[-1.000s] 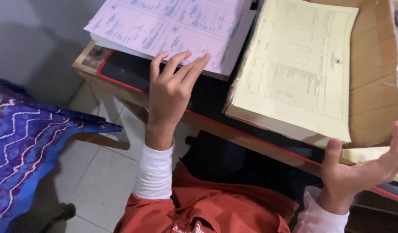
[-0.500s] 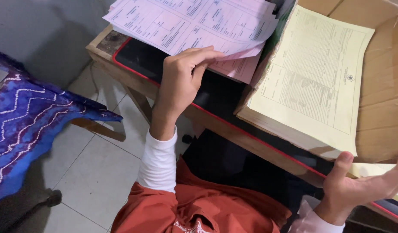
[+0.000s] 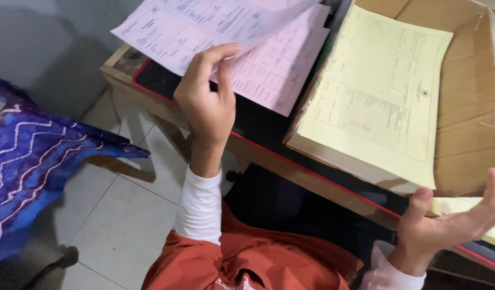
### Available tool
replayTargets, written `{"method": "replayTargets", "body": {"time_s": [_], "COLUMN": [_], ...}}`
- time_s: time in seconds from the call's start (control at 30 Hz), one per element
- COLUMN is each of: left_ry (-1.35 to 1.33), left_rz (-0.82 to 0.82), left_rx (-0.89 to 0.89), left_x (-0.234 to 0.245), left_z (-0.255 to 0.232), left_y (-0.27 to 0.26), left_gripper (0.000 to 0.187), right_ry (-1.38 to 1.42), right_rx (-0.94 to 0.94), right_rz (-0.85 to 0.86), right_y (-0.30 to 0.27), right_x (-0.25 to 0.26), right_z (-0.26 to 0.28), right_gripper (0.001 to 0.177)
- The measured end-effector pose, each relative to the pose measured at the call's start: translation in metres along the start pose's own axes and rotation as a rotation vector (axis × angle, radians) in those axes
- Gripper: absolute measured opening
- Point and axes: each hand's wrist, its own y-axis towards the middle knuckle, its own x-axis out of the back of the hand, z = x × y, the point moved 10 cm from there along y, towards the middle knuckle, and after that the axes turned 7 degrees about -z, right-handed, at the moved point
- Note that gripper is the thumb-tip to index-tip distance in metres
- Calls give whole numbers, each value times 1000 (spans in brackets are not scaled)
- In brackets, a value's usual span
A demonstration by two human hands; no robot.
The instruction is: Flipping through and sorting a large stack of printed forms in a box
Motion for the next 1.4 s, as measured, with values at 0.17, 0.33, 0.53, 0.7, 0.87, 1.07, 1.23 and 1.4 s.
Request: {"method": "replayTargets", "body": {"time_s": [0.17, 0.33, 0.53, 0.7, 0.87, 1.07, 1.23, 1.4], "left_ry": [-80, -360, -693, -826, -593, -159, -193, -245], "left_rz": [30, 261, 358, 515, 616, 408, 290, 489], "left_rx": [-212, -600, -633, -332, -247, -348, -22, 79], "left_x": [2, -35, -43, -67, -65, -37, -21, -44], "left_z": [-54, -137, -185, -158, -134, -103, -66, -59], "left_y": [-13, -57, -76, -88, -79, -74, -71, -75], "left_gripper": [22, 6, 18, 14, 9, 5, 32, 110], "right_ry": [-2, 97, 337, 576, 406, 264, 133, -91], "right_rx": [-37, -201, -225, -349, -135, -30, 23, -125], "right_rz": [-13, -52, -246, -340, -347, -293, -33, 19], "right_y": [4, -11, -5, -12, -10, -15, -12, 5], "right_x": [1, 1, 9, 15, 23, 26, 10, 7], "right_z": [-6, -35, -24, -28, -28, -31, -31, -29], "right_gripper": [63, 63, 57, 58, 51, 54, 48, 67]}}
